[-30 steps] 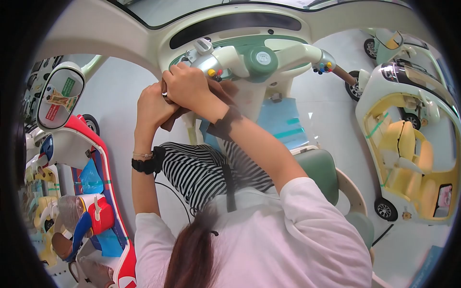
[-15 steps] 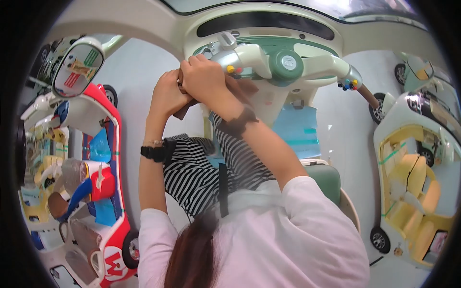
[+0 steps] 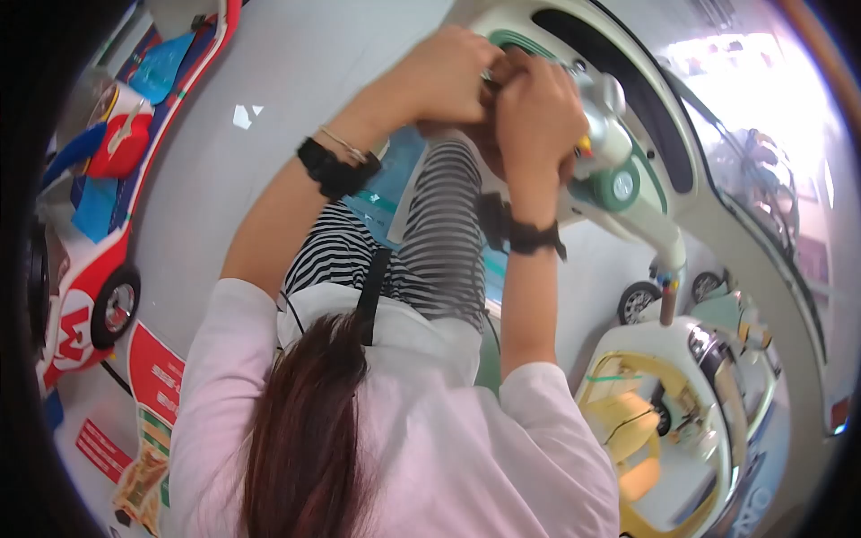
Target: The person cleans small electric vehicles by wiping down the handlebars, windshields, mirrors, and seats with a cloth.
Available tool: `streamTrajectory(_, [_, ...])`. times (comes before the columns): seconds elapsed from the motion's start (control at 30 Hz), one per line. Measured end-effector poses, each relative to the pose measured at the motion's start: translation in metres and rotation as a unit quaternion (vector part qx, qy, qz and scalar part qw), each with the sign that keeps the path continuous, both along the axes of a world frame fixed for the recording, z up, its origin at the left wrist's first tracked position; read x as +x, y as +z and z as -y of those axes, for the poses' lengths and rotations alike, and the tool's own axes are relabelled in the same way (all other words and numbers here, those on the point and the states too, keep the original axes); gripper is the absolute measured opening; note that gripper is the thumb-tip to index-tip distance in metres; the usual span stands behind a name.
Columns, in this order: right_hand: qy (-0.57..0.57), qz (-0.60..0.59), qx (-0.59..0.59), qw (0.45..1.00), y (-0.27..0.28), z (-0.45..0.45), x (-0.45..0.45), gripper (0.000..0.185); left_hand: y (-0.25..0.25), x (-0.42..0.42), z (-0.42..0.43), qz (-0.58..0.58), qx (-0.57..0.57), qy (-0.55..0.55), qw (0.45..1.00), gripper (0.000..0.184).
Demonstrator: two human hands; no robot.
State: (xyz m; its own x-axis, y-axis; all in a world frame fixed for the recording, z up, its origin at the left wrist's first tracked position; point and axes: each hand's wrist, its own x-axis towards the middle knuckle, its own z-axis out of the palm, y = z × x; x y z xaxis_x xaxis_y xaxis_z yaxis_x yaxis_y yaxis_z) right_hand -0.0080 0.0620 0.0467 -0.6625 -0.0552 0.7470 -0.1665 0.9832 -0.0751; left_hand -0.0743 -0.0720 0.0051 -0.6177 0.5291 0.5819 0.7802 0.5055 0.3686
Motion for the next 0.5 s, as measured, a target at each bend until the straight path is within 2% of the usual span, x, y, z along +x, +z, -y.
streamTrajectory(0.1, [-0.016, 0.02, 0.006, 1.0, 0.003, 0.008, -0.002, 0.012, 0.008, 0.012, 0.009, 0.05, 0.042, 0.006, 0.998, 0.04])
streamTrajectory(0.17, [-0.029, 0.021, -0.002, 0.999, 0.001, 0.012, -0.002, 0.012, 0.004, 0.015, 0.015, 0.055, 0.127, -0.026, 0.99, 0.043])
streamTrajectory(0.23, [-0.033, 0.028, -0.012, 0.999, 0.002, 0.019, -0.003, 0.012, -0.001, 0.016, 0.016, 0.04, 0.174, -0.004, 0.984, 0.054])
streamTrajectory(0.3, [-0.044, 0.051, 0.006, 0.998, 0.008, 0.025, -0.006, 0.013, 0.005, 0.025, 0.016, 0.118, 0.095, 0.046, 0.987, 0.071])
streamTrajectory(0.37, [-0.037, 0.1, -0.046, 0.993, 0.016, 0.031, -0.006, 0.014, 0.013, 0.026, 0.02, 0.16, 0.035, 0.059, 0.985, 0.086])
streamTrajectory(0.43, [-0.041, 0.165, -0.121, 0.978, 0.028, 0.048, -0.009, 0.015, 0.011, 0.02, 0.024, 0.161, 0.07, 0.036, 0.984, 0.093])
streamTrajectory(0.5, [-0.017, 0.166, -0.105, 0.98, 0.041, 0.072, -0.017, 0.015, 0.012, 0.014, 0.035, 0.199, 0.138, -0.005, 0.97, 0.094])
